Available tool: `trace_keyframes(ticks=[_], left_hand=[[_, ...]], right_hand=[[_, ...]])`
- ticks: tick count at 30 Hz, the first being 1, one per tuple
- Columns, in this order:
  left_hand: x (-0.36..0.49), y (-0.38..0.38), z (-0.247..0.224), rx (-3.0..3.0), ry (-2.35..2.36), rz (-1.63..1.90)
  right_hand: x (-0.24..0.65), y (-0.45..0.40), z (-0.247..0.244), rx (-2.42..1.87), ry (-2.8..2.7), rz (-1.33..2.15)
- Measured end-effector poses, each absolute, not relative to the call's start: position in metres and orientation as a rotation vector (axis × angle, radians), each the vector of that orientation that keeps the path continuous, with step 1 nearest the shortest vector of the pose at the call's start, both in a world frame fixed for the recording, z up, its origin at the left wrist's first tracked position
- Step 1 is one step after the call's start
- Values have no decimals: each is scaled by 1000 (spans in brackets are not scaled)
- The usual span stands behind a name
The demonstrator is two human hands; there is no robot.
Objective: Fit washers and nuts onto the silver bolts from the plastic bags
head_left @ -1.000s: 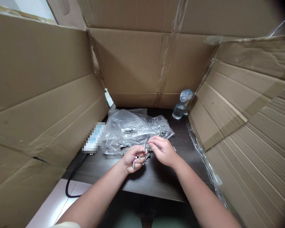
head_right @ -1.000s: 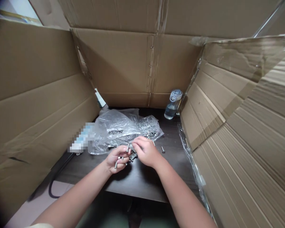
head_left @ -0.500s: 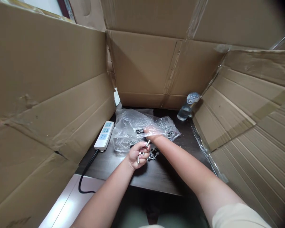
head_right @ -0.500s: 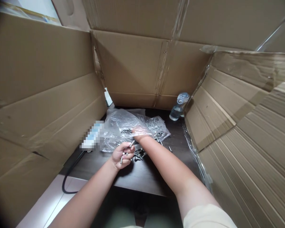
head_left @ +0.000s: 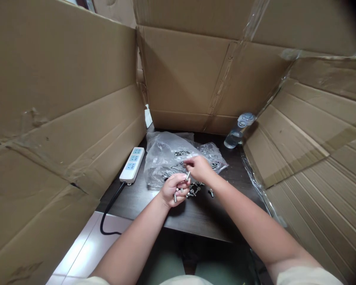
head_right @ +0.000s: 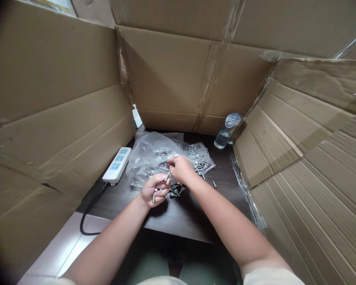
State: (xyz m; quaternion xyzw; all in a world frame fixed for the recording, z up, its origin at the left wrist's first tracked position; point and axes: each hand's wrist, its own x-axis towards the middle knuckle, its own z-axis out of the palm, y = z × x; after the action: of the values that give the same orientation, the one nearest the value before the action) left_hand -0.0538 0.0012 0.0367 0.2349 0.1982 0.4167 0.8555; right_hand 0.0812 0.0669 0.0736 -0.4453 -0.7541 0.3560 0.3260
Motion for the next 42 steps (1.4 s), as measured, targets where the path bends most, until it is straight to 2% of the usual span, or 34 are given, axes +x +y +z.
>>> trace_keyframes(ticks=[5, 19, 22, 26, 29, 35, 42], left_hand=[[-47, 0, 38, 579, 456, 867], [-44, 2, 32, 585, 489, 867], [-45, 2, 32, 605, 478, 860], [-46, 1, 32, 620, 447, 832], [-46, 0, 33, 631, 440, 811], [-43, 1, 33, 535, 428, 846], [-38, 0, 27, 421, 415, 843]], right_hand=[[108, 25, 78, -1096, -1522, 1313], [108, -4, 71, -953, -1519, 962], [113, -4, 72, -863, -1525, 1028], [121, 3, 75, -867, -1404, 1342], [125, 8, 76, -885, -1402, 1443], [122, 12, 77, -877, -1355, 1389], [116, 10, 74, -885, -1403, 1166]])
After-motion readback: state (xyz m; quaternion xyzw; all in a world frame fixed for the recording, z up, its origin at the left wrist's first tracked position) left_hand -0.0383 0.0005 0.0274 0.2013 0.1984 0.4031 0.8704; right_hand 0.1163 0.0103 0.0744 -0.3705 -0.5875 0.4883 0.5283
